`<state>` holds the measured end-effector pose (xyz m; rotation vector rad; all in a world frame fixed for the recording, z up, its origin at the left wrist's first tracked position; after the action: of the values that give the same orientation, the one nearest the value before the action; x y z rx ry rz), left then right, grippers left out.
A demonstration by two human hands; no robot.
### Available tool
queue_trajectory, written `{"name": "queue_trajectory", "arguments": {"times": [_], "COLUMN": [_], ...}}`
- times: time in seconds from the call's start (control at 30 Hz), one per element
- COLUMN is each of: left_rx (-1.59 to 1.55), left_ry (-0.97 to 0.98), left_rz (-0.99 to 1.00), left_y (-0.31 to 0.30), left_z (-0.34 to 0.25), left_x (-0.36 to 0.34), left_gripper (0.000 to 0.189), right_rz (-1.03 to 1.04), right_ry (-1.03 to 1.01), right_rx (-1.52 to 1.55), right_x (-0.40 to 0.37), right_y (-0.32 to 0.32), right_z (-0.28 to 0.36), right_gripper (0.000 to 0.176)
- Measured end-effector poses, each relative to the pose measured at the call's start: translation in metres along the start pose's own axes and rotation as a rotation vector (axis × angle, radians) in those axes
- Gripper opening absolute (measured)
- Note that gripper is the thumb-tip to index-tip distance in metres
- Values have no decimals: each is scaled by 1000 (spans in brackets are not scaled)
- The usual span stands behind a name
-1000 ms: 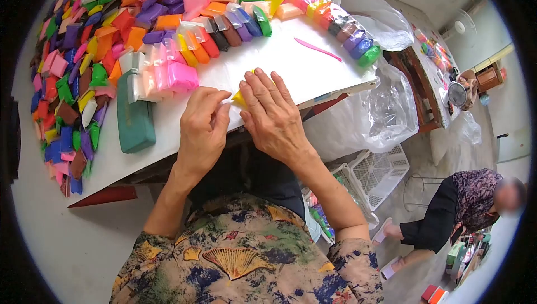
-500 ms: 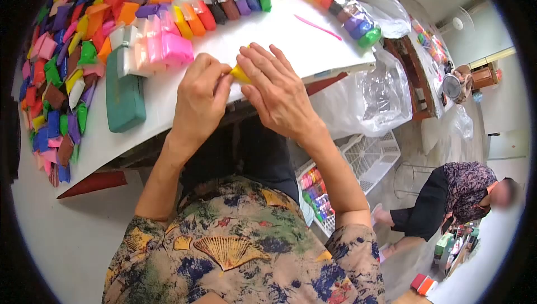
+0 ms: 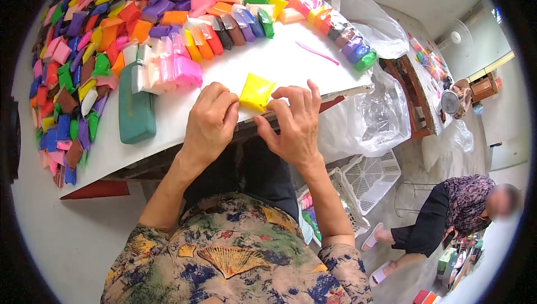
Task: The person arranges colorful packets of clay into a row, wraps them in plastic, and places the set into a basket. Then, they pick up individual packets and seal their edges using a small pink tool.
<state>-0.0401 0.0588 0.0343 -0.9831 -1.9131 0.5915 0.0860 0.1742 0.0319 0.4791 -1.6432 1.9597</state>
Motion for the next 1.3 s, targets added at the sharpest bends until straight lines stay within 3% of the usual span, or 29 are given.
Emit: {"name": "queue_trajectory", "arguments": {"times": [0.27, 0.47, 0.63, 0.73, 0.87, 0.9, 1.0, 1.17, 1.3], "left_rx": [22, 210, 310, 355, 381, 382, 383, 125, -185], "left_ry": [59, 155, 248, 300, 331, 341, 360, 243, 12], "left_rz": [28, 61, -32, -113, -181, -195, -220, -248, -271], "left_y": [-2, 5, 8, 5, 4, 3, 0, -12, -28], "left_z": [-2, -5, -7, -9, -14, -14, -13, -12, -9], "left_x": [3, 0, -8, -13, -20, -21, -26, -23, -24], "left_gripper": [10, 15, 18, 23, 26, 26, 28, 30, 27], "right_rz": [-56, -125, -159, -158, -130, -116, -113, -200, -169], "right_ry": [-4, 35, 79, 289, 551, 627, 607, 493, 434], "right_rx": [-65, -107, -109, 382, 744, 987, 1280, 1166, 974], "right_x": [5, -2, -5, -9, -9, -7, -1, 4, 1], "right_y": [4, 12, 8, 2, 8, 9, 11, 12, 18], "right_z": [4, 6, 15, 12, 10, 13, 13, 16, 13], "right_gripper": [16, 16, 14, 14, 34, 43, 44, 39, 32]}}
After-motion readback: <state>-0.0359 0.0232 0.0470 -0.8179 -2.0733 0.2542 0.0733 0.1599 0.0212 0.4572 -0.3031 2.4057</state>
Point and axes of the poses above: each hand's wrist, its own x-axis towards the middle knuckle, its own y-axis out of the palm, z = x × y, the point moved 4 cm from there along x, towards the middle knuckle, and after that the axes turned 11 degrees about z, right-handed, at the moved point
